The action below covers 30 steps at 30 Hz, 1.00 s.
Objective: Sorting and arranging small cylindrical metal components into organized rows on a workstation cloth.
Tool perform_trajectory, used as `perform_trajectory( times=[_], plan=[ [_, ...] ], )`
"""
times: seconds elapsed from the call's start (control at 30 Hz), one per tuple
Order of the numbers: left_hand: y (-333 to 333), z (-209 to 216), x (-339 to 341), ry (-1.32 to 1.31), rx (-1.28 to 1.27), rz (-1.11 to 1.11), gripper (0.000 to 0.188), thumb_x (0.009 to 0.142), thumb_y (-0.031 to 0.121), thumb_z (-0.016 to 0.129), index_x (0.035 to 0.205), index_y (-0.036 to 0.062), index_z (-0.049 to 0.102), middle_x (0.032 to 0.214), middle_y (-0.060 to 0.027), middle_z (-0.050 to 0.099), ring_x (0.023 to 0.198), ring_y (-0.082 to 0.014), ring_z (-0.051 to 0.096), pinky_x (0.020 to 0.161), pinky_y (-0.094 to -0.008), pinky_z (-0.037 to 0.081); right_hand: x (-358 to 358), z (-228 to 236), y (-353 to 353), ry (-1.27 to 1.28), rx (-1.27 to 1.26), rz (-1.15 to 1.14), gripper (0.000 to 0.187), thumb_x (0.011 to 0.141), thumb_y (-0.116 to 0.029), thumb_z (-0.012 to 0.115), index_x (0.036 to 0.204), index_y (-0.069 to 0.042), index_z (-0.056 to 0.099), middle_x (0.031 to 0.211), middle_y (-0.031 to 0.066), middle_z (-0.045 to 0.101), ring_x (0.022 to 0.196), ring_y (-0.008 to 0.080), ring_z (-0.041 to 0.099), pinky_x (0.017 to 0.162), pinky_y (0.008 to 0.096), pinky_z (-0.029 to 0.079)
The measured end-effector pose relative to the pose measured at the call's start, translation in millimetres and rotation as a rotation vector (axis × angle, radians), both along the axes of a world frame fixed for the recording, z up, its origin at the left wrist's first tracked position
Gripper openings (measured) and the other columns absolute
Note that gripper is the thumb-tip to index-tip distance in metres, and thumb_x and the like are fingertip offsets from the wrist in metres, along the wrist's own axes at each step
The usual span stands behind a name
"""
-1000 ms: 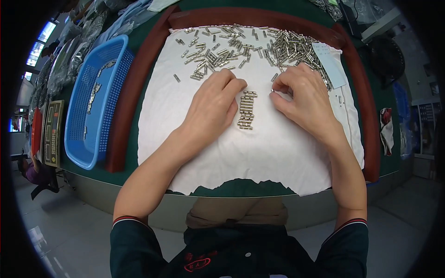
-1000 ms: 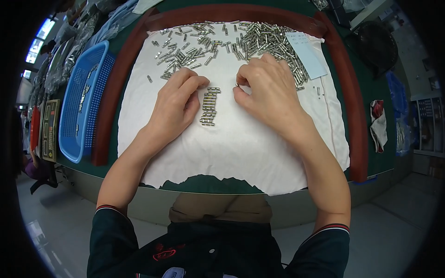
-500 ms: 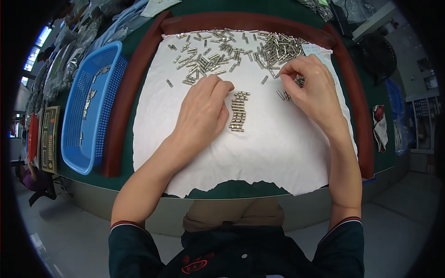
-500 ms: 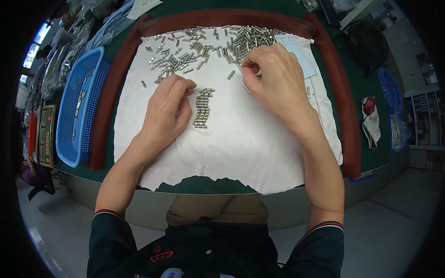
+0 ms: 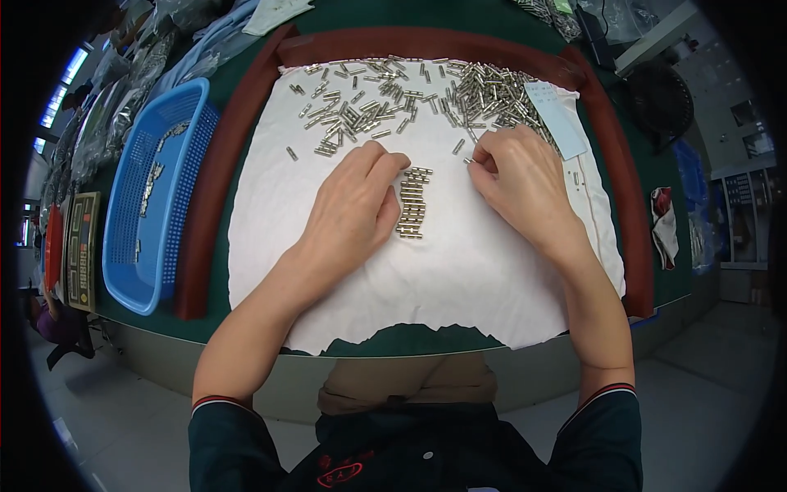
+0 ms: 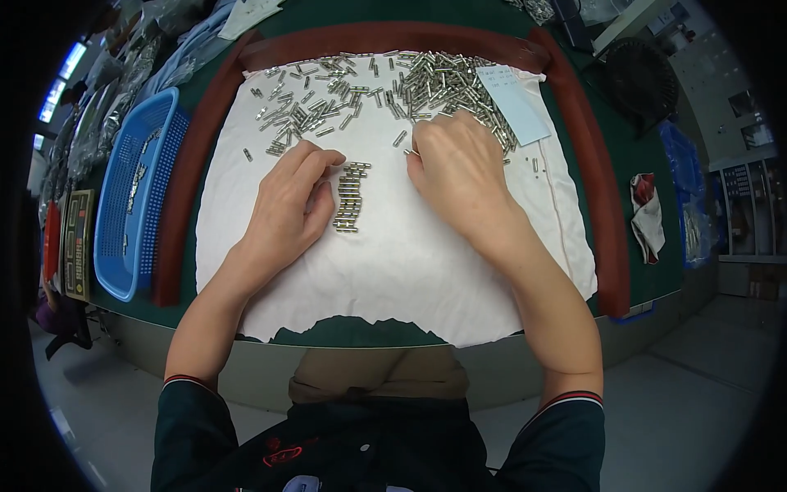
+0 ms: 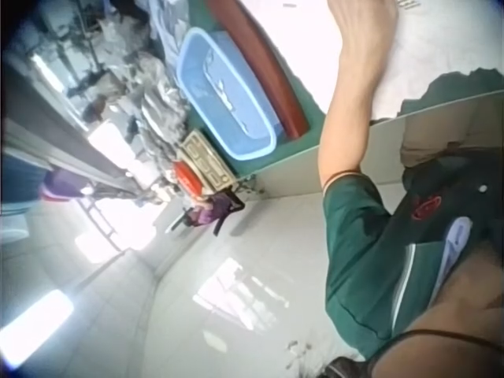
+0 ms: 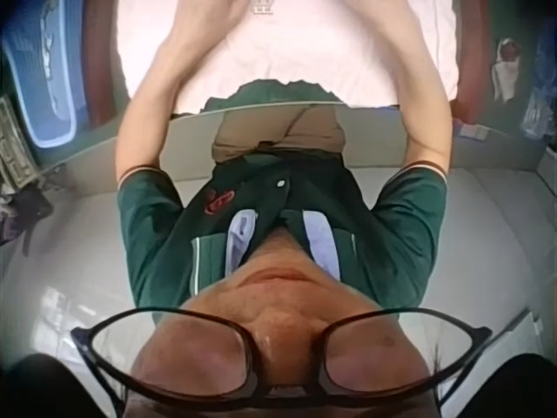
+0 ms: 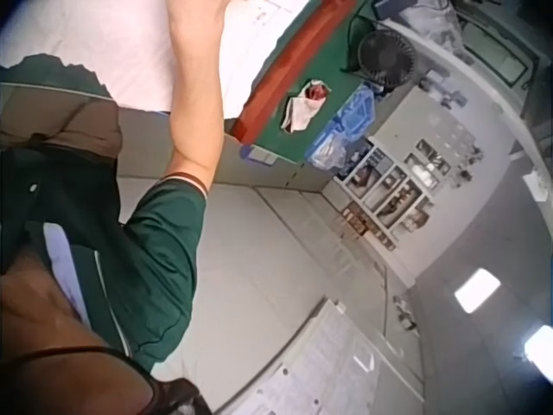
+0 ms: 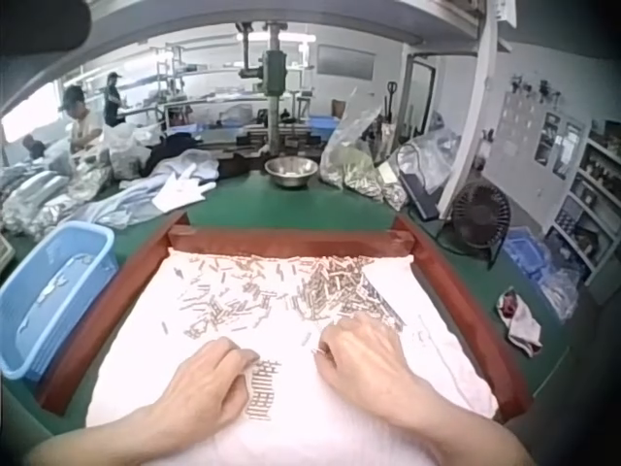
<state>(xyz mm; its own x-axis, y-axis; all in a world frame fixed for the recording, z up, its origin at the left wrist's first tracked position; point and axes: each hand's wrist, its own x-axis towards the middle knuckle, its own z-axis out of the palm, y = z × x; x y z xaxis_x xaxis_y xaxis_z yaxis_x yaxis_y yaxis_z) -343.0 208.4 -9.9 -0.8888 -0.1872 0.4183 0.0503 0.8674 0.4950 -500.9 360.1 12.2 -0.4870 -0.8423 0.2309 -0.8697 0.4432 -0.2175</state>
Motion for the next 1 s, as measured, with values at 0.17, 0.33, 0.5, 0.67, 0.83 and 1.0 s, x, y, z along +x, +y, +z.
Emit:
perform_trajectory(
  times=[0.17,0.33,0.5,0.67,0.83,1.0],
  plan=[
    [4.5,-8.4,-7.1,0.060,-0.043,-0.020,0.033,0.077,-0.009,0.055,0.108,-0.0007,0.058,0.091,-0.0146,0.054,0.083,-0.0296,0.059,0.071,-0.0385,0.048,-0.8,-18.0,-20.0,-0.108,-0.287,0.234,0.006,0.079,-0.005,0.066,0.077,-0.001,0.069,0.080,0.0103,0.064,0.086,0.0289,0.058,0.076,0.0399,0.048],
    [3.5,-7.3,-6.0,0.082,-0.037,0.054,0.036,0.076,-0.010,0.055,0.111,-0.0012,0.056,0.095,-0.0153,0.054,0.088,-0.0310,0.057,0.075,-0.0400,0.047,2.1,-12.9,-22.4,-0.221,-0.426,0.297,0.006,0.079,-0.005,0.066,0.081,-0.002,0.071,0.077,0.0093,0.063,0.080,0.0281,0.057,0.074,0.0395,0.047],
    [1.7,-6.2,-5.1,0.096,-0.147,0.089,0.034,0.075,-0.008,0.057,0.108,-0.0002,0.057,0.095,-0.0141,0.053,0.093,-0.0307,0.055,0.079,-0.0393,0.045,6.6,-6.9,-6.8,-0.198,-0.316,0.214,0.005,0.076,-0.007,0.066,0.077,-0.002,0.069,0.072,0.0075,0.063,0.077,0.0260,0.057,0.072,0.0385,0.045],
    [-5.0,0.7,3.9,0.038,-0.181,0.060,0.019,0.075,-0.005,0.060,0.093,0.0011,0.059,0.089,-0.0126,0.054,0.087,-0.0305,0.055,0.076,-0.0392,0.044,21.7,-0.8,-1.6,-0.214,-0.172,0.320,0.011,0.068,-0.012,0.066,0.064,-0.006,0.057,0.066,0.0050,0.059,0.073,0.0245,0.055,0.069,0.0372,0.040],
    [-0.2,16.2,23.7,-0.323,-0.059,-0.043,0.010,0.070,0.004,0.062,0.075,0.0031,0.052,0.075,-0.0112,0.054,0.072,-0.0299,0.057,0.066,-0.0410,0.043,25.1,2.6,4.1,-0.290,-0.022,0.474,0.016,0.067,-0.012,0.069,0.064,-0.008,0.053,0.064,0.0024,0.054,0.069,0.0214,0.052,0.066,0.0349,0.037],
    [3.0,12.0,20.1,-0.214,-0.110,-0.117,0.009,0.072,0.004,0.060,0.078,0.0024,0.053,0.077,-0.0121,0.053,0.075,-0.0299,0.055,0.068,-0.0407,0.042,27.7,-0.7,-0.1,-0.275,-0.037,0.521,0.016,0.067,-0.011,0.069,0.064,-0.008,0.053,0.065,0.0027,0.055,0.069,0.0213,0.051,0.066,0.0345,0.037]
  ],
)
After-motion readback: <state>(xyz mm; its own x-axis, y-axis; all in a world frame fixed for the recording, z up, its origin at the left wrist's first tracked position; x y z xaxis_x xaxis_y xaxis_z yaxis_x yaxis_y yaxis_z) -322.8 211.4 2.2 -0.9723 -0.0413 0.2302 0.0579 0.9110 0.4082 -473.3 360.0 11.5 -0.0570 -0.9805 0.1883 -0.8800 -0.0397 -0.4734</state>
